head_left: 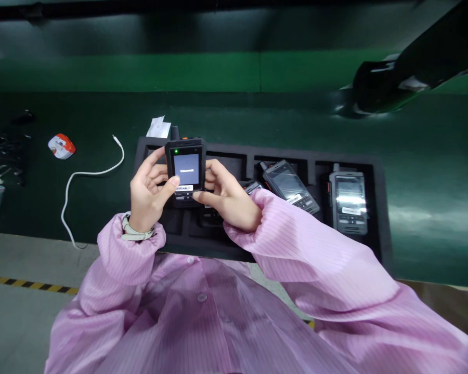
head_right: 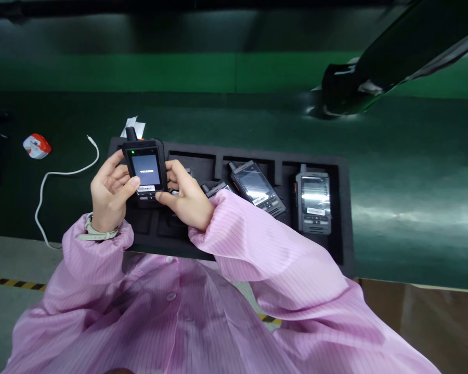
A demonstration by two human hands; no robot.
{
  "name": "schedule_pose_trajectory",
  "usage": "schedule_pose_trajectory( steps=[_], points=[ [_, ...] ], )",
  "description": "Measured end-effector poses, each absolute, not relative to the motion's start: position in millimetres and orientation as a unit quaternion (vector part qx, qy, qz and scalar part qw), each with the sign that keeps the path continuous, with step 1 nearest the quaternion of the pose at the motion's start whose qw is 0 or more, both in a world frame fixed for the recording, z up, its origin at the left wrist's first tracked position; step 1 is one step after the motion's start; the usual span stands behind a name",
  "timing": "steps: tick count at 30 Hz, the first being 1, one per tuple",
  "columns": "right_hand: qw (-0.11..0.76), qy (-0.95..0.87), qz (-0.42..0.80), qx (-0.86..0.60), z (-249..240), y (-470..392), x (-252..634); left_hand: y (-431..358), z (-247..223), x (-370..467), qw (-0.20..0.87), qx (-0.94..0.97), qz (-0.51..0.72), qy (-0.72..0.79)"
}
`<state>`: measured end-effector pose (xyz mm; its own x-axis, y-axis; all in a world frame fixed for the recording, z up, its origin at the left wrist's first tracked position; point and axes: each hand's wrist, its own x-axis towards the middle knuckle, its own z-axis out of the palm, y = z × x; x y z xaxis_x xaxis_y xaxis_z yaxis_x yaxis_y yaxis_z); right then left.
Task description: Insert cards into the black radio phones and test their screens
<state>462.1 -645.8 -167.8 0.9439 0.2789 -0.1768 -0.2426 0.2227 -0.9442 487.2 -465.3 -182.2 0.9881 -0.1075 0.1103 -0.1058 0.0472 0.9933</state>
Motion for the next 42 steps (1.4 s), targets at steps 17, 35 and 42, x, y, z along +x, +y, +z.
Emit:
schedule_pose_trajectory(
  steps=[17,35,42],
  points=[
    [0.589,-0.133,0.068,-0.794,-172.4,-668.2,486.2,-442.5,-155.7,479.6,0.682,0.72,-0.101,0.08],
    [0.314,-0.292,0.043,-0.902,-182.2,-624.5,473.8,-439.3,-155.7,480.3,0.565,0.813,-0.084,0.111],
    [0.33,-0.285,0.023,-0.9,-183.9,-618.4,473.3,-439.5,-155.7,476.8,0.482,0.872,-0.024,0.079]
  ],
)
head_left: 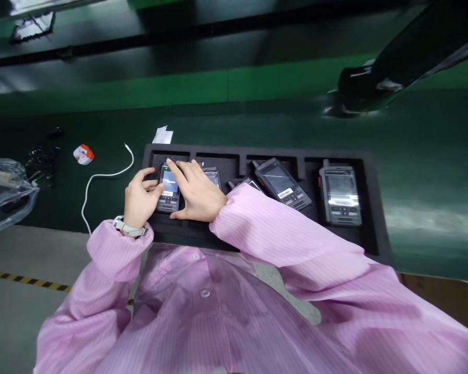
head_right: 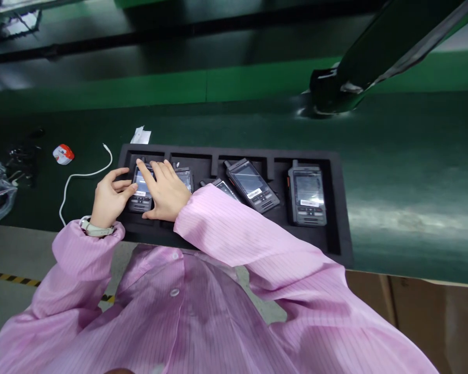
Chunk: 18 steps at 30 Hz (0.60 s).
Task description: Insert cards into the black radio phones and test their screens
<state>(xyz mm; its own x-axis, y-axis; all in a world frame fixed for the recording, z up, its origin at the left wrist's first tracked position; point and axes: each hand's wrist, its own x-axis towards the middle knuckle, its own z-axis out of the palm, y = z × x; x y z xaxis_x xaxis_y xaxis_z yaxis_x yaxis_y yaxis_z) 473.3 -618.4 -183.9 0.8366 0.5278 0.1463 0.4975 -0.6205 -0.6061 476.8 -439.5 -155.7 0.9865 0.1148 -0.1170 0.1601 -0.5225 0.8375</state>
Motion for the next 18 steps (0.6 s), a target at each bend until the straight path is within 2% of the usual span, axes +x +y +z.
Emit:
schedule_pose_trajectory(
  steps=[10,15,18],
  points=[
    [0.308,-0.295,0.007,-0.904,-186.5,-613.1,473.6,-445.6,-143.5,476.1,0.338,0.939,-0.042,0.042],
    [0.303,-0.281,0.035,-0.91,-180.7,-615.8,474.8,-450.2,-145.1,473.7,0.346,0.937,-0.03,0.041],
    [0.36,-0.281,0.004,-0.89,-154.7,-624.6,462.0,-450.5,-146.7,473.0,0.353,0.934,-0.023,0.05]
  ],
)
